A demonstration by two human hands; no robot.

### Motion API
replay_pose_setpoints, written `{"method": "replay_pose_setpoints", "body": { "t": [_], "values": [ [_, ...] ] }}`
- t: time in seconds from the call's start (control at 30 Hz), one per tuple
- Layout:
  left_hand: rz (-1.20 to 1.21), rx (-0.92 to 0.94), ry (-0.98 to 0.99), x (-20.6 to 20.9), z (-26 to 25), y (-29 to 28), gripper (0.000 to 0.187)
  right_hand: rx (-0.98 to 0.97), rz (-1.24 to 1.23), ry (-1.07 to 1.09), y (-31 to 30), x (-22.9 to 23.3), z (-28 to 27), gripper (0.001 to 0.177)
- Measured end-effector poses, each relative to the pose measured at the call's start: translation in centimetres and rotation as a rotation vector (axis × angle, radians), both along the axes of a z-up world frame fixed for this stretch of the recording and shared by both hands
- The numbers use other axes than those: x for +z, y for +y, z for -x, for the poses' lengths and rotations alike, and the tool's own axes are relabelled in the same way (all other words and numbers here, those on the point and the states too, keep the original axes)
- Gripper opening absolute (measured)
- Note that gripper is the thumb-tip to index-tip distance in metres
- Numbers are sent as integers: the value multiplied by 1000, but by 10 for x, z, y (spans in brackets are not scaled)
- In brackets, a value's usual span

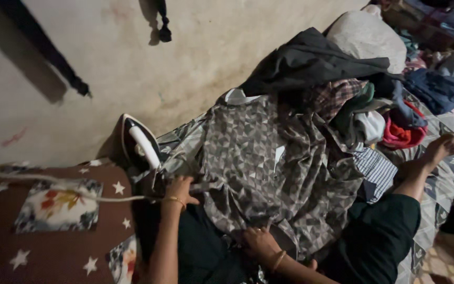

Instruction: The person irons a patterned shirt on a bed using an electric iron. They repeatedly smooth the fabric, adjust the shirt's position, and iron different sections of the garment.

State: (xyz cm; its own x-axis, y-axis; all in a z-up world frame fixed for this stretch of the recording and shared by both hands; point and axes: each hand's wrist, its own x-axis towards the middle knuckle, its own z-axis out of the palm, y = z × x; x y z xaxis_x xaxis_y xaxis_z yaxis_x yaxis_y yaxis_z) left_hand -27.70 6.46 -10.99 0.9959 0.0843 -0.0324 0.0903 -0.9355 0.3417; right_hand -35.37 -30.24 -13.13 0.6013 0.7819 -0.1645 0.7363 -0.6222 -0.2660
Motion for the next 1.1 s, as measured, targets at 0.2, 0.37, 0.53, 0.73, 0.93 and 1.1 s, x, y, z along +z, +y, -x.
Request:
{"method": "replay_pose_setpoints", "body": {
  "t": [0.2, 0.37, 0.53, 0.73, 0.93, 1.1],
  "values": [
    [-3, 123, 54, -13, -8, 30, 22, -72, -110, -77, -1, -12, 3, 34],
    [92, 102, 40, 73, -12, 54, 38, -13, -205, 128, -23, -3, -21, 25],
    [-215, 165, 360, 118, -14, 85, 47, 238, -487, 203, -36, 13, -29, 26],
    [-519, 204, 56, 57, -52, 23, 16, 135, -248, 337, -5, -8, 3, 32],
    [-392, -506, -135, 20, -53, -137, 13, -34, -343, 199, -29, 5, -36, 23],
    [-187, -700, 234, -39, -15, -222, 18, -143, -553, 71, -102, 43, -92, 26]
  ]
}}
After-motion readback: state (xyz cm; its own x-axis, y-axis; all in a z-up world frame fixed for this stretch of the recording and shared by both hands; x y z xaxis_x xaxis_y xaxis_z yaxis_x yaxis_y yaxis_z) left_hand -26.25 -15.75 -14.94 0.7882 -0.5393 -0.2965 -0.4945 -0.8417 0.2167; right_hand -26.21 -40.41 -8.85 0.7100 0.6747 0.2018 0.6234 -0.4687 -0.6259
